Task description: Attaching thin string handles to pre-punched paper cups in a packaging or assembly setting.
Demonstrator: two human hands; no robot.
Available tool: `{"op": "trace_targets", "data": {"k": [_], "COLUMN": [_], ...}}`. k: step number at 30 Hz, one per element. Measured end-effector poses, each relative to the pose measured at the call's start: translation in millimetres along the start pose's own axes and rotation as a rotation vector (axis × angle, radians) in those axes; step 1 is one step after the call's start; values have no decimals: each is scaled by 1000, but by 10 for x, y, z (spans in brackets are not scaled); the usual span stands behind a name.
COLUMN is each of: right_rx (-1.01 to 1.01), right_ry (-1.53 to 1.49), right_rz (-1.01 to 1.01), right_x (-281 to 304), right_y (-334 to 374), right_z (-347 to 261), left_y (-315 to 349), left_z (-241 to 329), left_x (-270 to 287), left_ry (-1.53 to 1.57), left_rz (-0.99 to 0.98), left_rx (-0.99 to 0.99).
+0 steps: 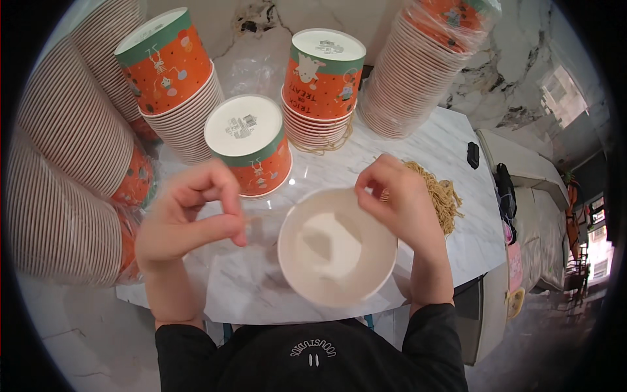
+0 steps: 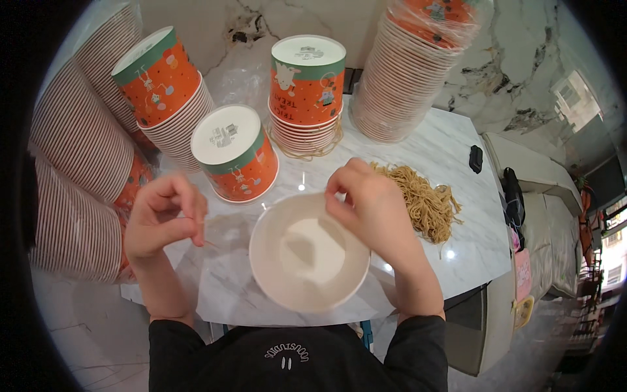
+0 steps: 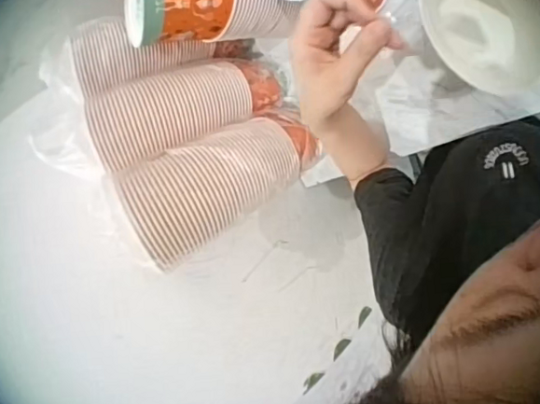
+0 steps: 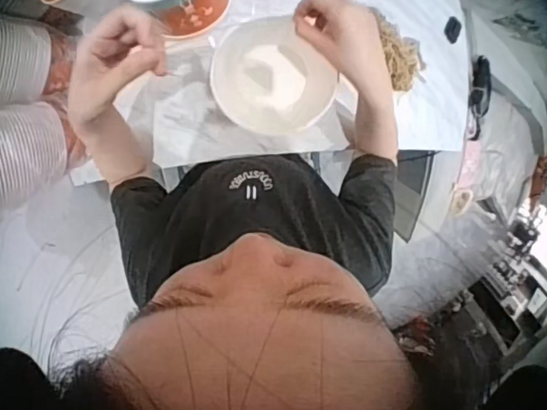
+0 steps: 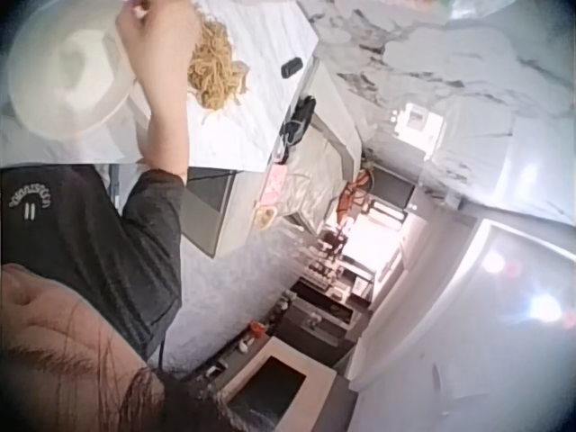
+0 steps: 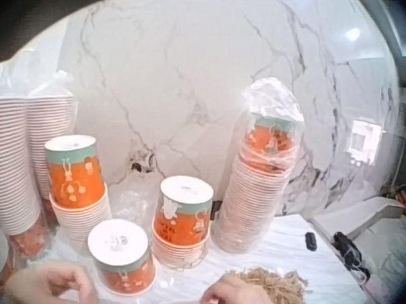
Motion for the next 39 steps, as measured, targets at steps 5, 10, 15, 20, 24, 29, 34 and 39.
{"op": "trace_targets", "data": {"k": [5,10,15,20,24,29,34,39], "right_rx": [-58,9,253,326,10,244,176,399], "right_ry": [15,100,-502,-823,-694,-421,-195,42], "right_rz": [136,337,176,-184,-297,25,95,10], "right_x": [-108,-121,12,-275,-125,170,402,342], "right_y": [-220,-235,19,273,226,145,139,114], "right_z": [298,309,-258,-661,-548,-384,-251,-146], "left_y": [206,152,-22,-186,-175,-197,-198,-228], "left_z": [227,242,-123,-400,-456,-335,-291,-388], "left_x": [60,-19,-372,-523,-418,-420,-339,-412], "left_ry": [95,18,124,289,321,121,-68,46], "left_rz": [36,-94,137,44,66,-31,-1,112], "left_rx": [-80,-13,228,285,304,426,267,217]}}
Point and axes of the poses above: each hand's wrist, its own y-axis away from the middle knuckle, its own x-axis out of the back of the hand, z = x × y, the point moved 3 cm from there along -y, towards the middle knuckle, and after that the axes turned 15 degrees about y, right-handed, at the moved point
